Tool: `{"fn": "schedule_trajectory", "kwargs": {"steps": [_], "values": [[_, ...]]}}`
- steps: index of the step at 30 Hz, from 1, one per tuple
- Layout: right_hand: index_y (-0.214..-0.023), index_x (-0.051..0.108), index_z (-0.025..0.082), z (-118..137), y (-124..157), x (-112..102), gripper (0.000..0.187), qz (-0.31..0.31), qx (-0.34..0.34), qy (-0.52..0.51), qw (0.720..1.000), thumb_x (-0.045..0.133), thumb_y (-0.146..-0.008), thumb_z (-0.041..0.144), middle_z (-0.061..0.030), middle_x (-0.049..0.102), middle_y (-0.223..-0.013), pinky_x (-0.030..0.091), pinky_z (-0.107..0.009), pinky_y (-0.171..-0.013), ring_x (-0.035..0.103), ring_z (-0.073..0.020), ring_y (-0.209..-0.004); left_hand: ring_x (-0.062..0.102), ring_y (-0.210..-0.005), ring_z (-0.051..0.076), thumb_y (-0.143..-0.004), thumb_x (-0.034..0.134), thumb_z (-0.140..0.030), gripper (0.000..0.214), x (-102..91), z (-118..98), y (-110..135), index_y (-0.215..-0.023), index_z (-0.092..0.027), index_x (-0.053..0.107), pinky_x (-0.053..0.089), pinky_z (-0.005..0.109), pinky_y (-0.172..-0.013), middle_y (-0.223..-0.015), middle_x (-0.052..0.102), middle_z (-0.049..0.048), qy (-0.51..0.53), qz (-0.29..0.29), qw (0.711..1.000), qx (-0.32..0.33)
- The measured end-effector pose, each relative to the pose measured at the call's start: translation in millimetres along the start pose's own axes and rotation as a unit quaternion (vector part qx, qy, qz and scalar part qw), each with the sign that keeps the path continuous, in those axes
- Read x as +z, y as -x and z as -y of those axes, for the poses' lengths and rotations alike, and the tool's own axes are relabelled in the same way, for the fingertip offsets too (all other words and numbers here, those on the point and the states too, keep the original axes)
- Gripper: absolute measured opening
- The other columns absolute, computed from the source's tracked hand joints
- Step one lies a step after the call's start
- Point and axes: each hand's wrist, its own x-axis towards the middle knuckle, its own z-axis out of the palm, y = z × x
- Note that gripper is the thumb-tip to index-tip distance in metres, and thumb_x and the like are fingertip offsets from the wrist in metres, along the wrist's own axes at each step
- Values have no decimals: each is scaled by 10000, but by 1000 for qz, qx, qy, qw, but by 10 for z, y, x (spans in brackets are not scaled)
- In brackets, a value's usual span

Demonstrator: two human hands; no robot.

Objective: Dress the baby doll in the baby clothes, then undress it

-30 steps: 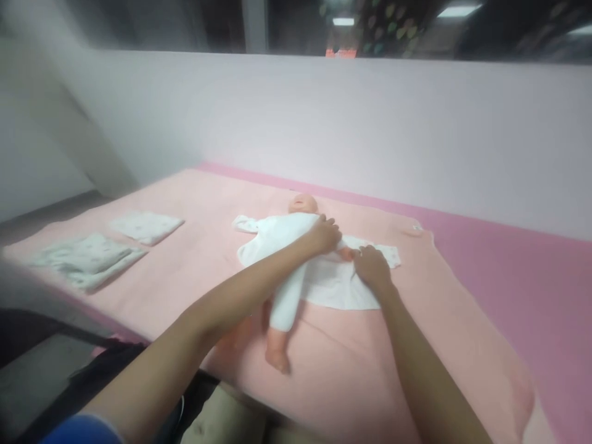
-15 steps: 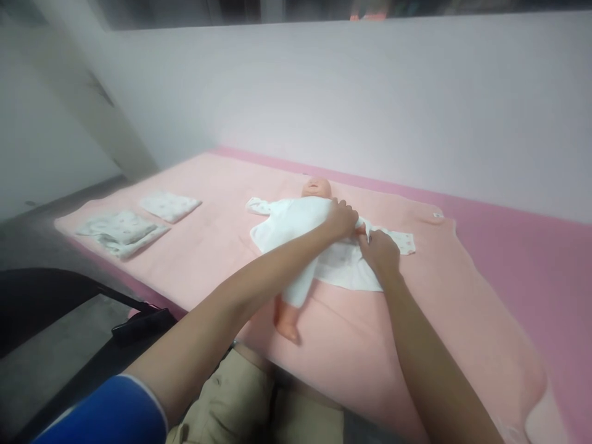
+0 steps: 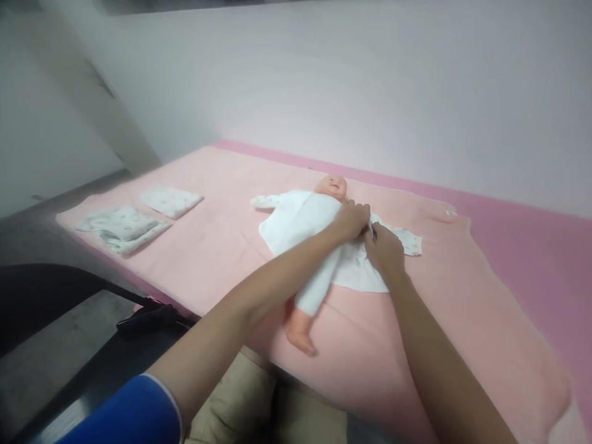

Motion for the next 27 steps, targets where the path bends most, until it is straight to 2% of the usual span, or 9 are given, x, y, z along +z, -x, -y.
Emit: {"fn": "schedule_trajectory", "kwargs": {"steps": [3,5,7,9,11,13,16,22,27], "values": [[-728,347,242,17,11,-1,325,0,9,8,1000,473,-1004,357,1,442,-634,206,-326,-603,348,-179,-603,647,-1096,324,-895,608,-76,341,23,50,-69,-1235,-56,621,431,406,-909,-1127,707,231,28,16,999,-2],[-727,346,242,20,18,-4,330,1,27,23,999,475,-1005,363,5,429,-626,207,-325,-605,330,-175,-594,626,-1134,322,-852,655,-88,407,-41,240,-97,-1256,-81,610,453,390,-892,-1227,677,222,58,57,996,37],[-734,351,243,38,19,-12,332,9,36,35,999,461,-1017,378,6,426,-626,211,-323,-607,325,-176,-592,607,-1159,295,-850,653,-113,376,-121,478,-76,-1226,-127,627,469,363,-891,-1286,656,180,116,87,984,99],[-747,367,245,82,9,-25,328,19,35,47,998,439,-1031,393,-1,440,-633,217,-323,-611,339,-184,-600,599,-1155,251,-897,545,-93,296,-169,671,-11,-1167,-161,647,466,342,-931,-1267,666,132,183,54,972,135],[-763,396,246,152,-17,-40,318,29,35,66,997,419,-1040,400,-14,459,-644,219,-326,-614,354,-194,-609,599,-1136,228,-903,432,-37,345,-166,765,60,-1130,-172,654,451,346,-975,-1233,682,108,226,-7,965,136],[-781,437,243,237,-62,-52,313,39,43,84,995,396,-1047,404,-32,492,-660,218,-331,-615,372,-203,-611,603,-1118,235,-880,400,-8,389,-129,766,101,-1125,-170,654,441,374,-987,-1217,692,107,237,-44,964,117],[-813,504,232,370,-154,-56,325,56,41,96,993,371,-1054,406,-65,560,-697,225,-334,-620,427,-217,-621,610,-1081,264,-882,416,-25,379,-71,685,94,-1146,-170,647,440,417,-959,-1201,696,123,229,-60,968,86],[-876,593,206,547,-268,-57,344,61,32,108,992,377,-1054,405,-110,637,-745,243,-342,-628,492,-245,-642,598,-1099,299,-894,469,-69,299,-71,623,71,-1108,-174,649,410,473,-998,-1184,696,133,221,-58,971,68],[-910,602,206,635,-275,-60,279,62,-21,86,994,415,-1036,368,-116,659,-783,241,-339,-630,525,-252,-679,611,-1039,282,-895,461,-54,269,-90,634,112,-1052,-178,641,424,452,-981,-1118,707,112,239,-55,967,65]]}}
